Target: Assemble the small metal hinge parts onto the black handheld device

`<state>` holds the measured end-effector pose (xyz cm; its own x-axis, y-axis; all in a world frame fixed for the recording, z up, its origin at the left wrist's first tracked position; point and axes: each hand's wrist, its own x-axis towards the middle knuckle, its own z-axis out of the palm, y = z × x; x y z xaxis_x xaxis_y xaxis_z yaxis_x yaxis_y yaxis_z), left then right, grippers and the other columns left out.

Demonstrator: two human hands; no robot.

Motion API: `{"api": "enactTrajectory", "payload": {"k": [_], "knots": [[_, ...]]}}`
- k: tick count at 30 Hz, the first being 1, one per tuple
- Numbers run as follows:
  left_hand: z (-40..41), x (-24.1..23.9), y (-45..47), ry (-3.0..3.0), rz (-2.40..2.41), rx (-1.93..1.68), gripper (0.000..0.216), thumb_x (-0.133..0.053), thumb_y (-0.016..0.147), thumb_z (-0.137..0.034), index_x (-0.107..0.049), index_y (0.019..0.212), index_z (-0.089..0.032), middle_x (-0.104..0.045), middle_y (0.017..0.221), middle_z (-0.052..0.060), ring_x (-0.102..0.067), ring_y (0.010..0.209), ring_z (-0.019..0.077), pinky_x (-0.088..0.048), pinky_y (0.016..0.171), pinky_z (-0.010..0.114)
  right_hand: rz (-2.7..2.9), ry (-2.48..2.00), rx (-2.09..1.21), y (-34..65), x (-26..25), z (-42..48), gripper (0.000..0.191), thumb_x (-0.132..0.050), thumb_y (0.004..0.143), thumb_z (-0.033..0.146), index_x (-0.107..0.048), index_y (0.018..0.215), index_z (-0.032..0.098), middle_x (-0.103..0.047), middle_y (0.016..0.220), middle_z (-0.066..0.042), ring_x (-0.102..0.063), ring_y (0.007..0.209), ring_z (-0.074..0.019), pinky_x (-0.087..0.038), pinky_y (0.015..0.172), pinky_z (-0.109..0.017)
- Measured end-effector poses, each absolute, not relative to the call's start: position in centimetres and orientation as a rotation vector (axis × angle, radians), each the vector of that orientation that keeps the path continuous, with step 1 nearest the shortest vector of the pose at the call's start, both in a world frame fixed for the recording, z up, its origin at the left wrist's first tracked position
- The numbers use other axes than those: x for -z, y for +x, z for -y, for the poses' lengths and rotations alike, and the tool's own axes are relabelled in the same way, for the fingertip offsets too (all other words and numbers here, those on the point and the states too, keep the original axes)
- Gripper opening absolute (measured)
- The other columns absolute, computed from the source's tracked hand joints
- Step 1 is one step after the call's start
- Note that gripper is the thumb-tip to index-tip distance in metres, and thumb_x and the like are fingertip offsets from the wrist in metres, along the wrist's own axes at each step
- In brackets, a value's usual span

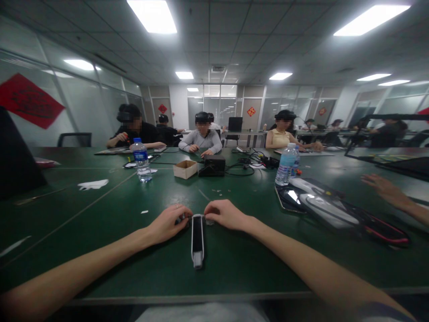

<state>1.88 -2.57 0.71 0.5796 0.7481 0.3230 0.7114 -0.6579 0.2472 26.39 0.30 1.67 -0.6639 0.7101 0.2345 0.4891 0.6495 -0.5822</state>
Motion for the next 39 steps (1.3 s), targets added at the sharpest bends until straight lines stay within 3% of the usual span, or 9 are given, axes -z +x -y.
{"api": "enactTrajectory", "payload": {"k": [12,19,24,28,30,39], "knots": [[2.4,-0.4,2.0,2.685,-1.271,-0.641,0.016,-0.053,0.088,-0.011,-0.062,0.099,-0.018,-0.067,0.096,0.004,-0.061,0.090,0.0199,-0.048,0.081,0.031,2.393,-0.946,-0.684,26.2,-1.2,-0.5,0.015,-0.064,0.085,0.020,-0.067,0.099,0.016,-0.068,0.097,-0.004,-0.062,0.086,-0.0161,-0.050,0.078,-0.029],[1.8,0.1,1.7,2.662,-1.259,-0.658,0.013,-0.055,0.092,-0.014,-0.062,0.101,-0.020,-0.068,0.099,0.003,-0.060,0.093,0.0202,-0.047,0.084,0.034,2.408,-0.945,-0.704,26.5,-1.6,-0.7,0.020,-0.067,0.083,0.029,-0.066,0.099,0.017,-0.069,0.099,-0.004,-0.063,0.088,-0.0172,-0.051,0.080,-0.030],[1.9,0.1,1.8,2.649,-1.271,-0.645,0.013,-0.055,0.091,-0.016,-0.062,0.101,-0.020,-0.068,0.100,0.003,-0.060,0.095,0.0201,-0.048,0.084,0.034,2.358,-1.030,-0.316,28.2,-0.6,-3.4,0.021,-0.058,0.091,0.033,-0.068,0.102,0.018,-0.068,0.105,-0.007,-0.060,0.099,-0.0211,-0.047,0.091,-0.037],[2.1,-0.2,1.8,2.645,-1.266,-0.637,0.014,-0.055,0.092,-0.016,-0.062,0.102,-0.020,-0.068,0.101,0.003,-0.060,0.095,0.0202,-0.048,0.085,0.035,2.329,-1.321,0.051,30.8,1.4,-7.3,0.035,-0.048,0.096,0.032,-0.060,0.124,0.017,-0.057,0.132,-0.014,-0.046,0.124,-0.0267,-0.037,0.103,-0.044],[2.2,-0.3,1.8,2.643,-1.265,-0.627,0.013,-0.055,0.091,-0.016,-0.062,0.102,-0.019,-0.068,0.101,0.004,-0.060,0.095,0.0204,-0.048,0.085,0.035,2.286,-1.544,0.073,31.8,2.3,-8.8,0.041,-0.042,0.098,0.033,-0.055,0.132,0.015,-0.049,0.141,-0.015,-0.040,0.130,-0.0278,-0.034,0.105,-0.044],[2.0,-0.1,1.7,2.661,-1.257,-0.627,0.014,-0.055,0.091,-0.017,-0.062,0.102,-0.019,-0.068,0.101,0.004,-0.060,0.094,0.0200,-0.047,0.085,0.034,2.259,-1.706,0.021,32.5,3.3,-10.3,0.042,-0.042,0.095,0.028,-0.056,0.132,0.014,-0.055,0.134,-0.016,-0.047,0.120,-0.0303,-0.039,0.097,-0.042]]}}
